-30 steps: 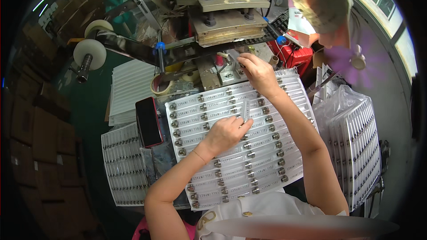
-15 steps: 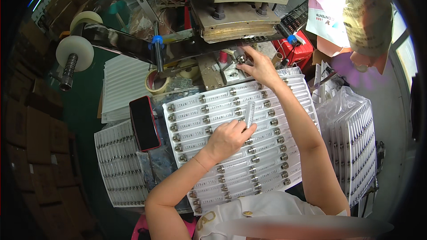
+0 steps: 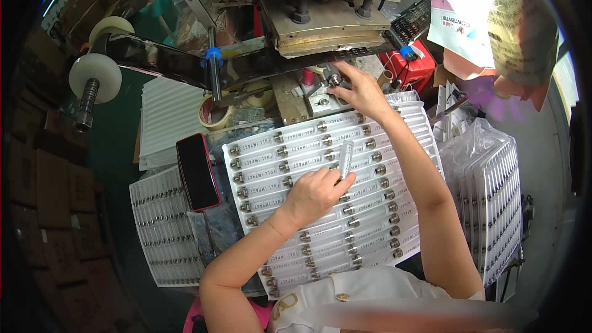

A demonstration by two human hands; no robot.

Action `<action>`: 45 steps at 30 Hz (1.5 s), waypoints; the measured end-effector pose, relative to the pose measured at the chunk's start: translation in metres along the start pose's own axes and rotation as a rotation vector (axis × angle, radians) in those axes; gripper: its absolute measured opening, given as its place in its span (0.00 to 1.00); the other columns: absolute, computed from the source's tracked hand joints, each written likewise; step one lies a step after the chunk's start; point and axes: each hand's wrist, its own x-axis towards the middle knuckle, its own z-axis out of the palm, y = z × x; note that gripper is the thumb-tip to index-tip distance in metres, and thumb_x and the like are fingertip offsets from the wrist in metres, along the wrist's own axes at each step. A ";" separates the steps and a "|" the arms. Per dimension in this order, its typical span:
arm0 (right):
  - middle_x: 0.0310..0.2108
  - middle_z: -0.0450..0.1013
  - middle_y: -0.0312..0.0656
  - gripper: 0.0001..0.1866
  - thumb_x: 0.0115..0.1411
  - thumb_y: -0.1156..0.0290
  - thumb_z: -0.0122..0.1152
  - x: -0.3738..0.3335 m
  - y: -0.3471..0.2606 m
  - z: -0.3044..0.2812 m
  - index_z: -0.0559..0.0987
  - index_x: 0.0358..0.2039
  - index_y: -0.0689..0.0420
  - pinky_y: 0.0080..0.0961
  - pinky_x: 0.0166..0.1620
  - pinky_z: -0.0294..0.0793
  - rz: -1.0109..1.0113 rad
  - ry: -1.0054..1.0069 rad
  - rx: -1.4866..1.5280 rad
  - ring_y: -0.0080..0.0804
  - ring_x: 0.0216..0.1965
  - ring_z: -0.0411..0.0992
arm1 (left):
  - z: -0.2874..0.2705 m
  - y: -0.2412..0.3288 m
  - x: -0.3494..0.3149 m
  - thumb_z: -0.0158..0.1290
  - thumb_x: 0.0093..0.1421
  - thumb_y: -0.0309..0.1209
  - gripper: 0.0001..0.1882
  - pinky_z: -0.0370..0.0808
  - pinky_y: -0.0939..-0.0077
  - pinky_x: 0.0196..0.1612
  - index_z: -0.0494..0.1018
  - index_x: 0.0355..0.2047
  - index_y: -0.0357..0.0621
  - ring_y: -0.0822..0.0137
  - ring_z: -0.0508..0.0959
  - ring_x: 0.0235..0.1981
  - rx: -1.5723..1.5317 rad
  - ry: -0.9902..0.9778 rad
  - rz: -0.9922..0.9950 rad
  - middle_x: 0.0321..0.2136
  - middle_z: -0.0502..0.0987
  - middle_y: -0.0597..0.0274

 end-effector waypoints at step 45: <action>0.34 0.74 0.45 0.17 0.52 0.68 0.64 -0.244 0.057 -0.168 0.79 0.43 0.55 0.37 0.43 0.72 0.248 -0.130 -0.264 0.43 0.38 0.73 | 0.055 0.050 0.100 0.56 0.56 0.26 0.17 0.72 0.72 0.25 0.74 0.47 0.43 0.62 0.74 0.19 -0.452 0.015 -0.122 0.22 0.75 0.59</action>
